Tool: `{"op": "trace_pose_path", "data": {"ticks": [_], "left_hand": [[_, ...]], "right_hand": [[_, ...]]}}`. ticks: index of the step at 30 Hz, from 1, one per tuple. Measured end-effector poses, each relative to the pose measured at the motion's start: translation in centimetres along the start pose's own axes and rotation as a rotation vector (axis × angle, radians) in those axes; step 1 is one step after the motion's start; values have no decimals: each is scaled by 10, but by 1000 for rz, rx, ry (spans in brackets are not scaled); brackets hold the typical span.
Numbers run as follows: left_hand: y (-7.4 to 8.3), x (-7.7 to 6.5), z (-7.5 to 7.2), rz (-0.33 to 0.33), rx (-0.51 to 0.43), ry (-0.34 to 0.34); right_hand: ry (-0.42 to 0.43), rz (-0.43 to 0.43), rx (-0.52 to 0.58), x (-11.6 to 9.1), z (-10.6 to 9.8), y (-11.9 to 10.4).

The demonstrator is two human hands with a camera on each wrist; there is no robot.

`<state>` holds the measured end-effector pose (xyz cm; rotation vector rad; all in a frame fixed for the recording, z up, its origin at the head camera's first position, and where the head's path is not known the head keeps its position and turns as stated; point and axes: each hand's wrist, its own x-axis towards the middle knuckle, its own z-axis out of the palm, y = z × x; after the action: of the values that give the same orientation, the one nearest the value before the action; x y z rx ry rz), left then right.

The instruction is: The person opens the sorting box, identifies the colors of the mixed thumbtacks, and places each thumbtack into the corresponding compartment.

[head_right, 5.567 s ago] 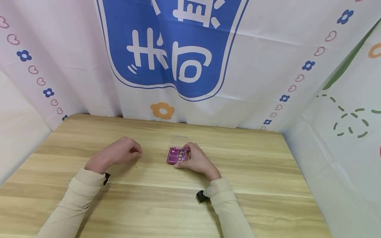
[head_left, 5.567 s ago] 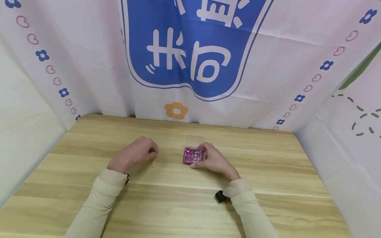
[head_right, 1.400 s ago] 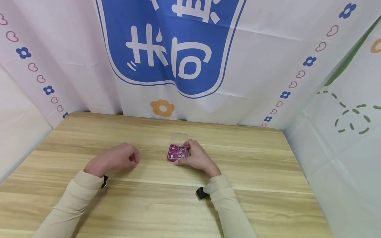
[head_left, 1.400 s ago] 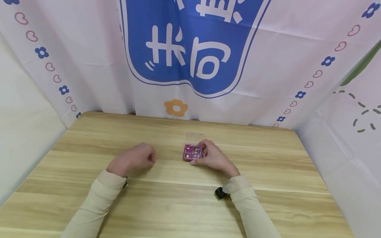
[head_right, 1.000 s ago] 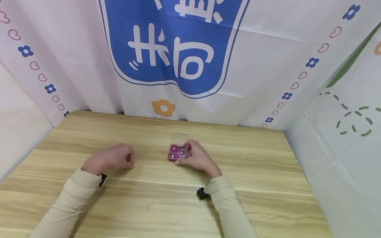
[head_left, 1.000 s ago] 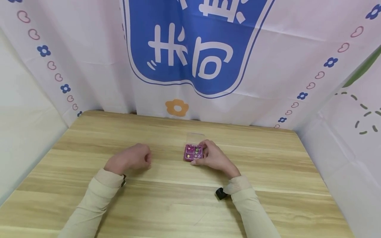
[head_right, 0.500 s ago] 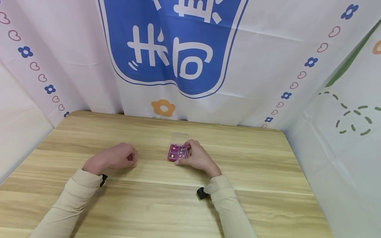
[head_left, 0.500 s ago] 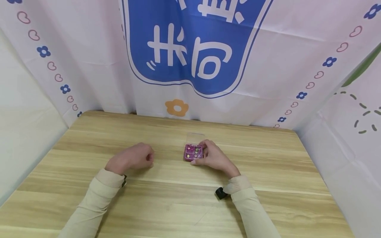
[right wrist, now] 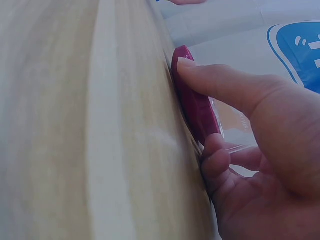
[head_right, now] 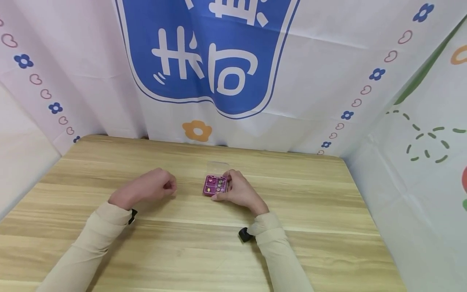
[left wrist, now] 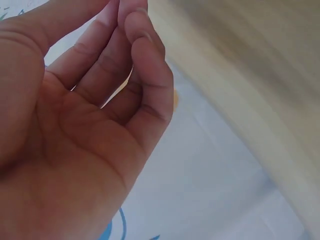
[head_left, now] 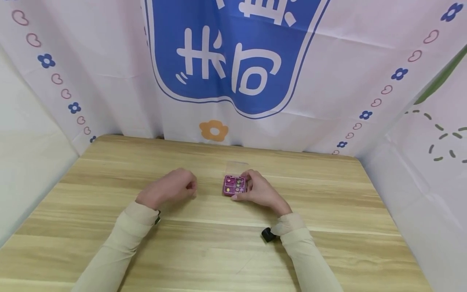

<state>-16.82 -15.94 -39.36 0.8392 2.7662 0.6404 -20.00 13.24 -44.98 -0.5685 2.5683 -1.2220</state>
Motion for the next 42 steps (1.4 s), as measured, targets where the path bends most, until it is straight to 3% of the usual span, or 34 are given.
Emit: {"op": "trace_pose_path", "data": {"ticks": [21,33,42], "left_hand": [[26,42,-5,65,69,5],[44,67,8,99,92,-4],[51,76,12,128,92,0]], "right_hand": [[5,10,-30,1,2,1],[-5,-15,-13,-1,0,-3],[-9,-26,-6,1,-1,0]]}}
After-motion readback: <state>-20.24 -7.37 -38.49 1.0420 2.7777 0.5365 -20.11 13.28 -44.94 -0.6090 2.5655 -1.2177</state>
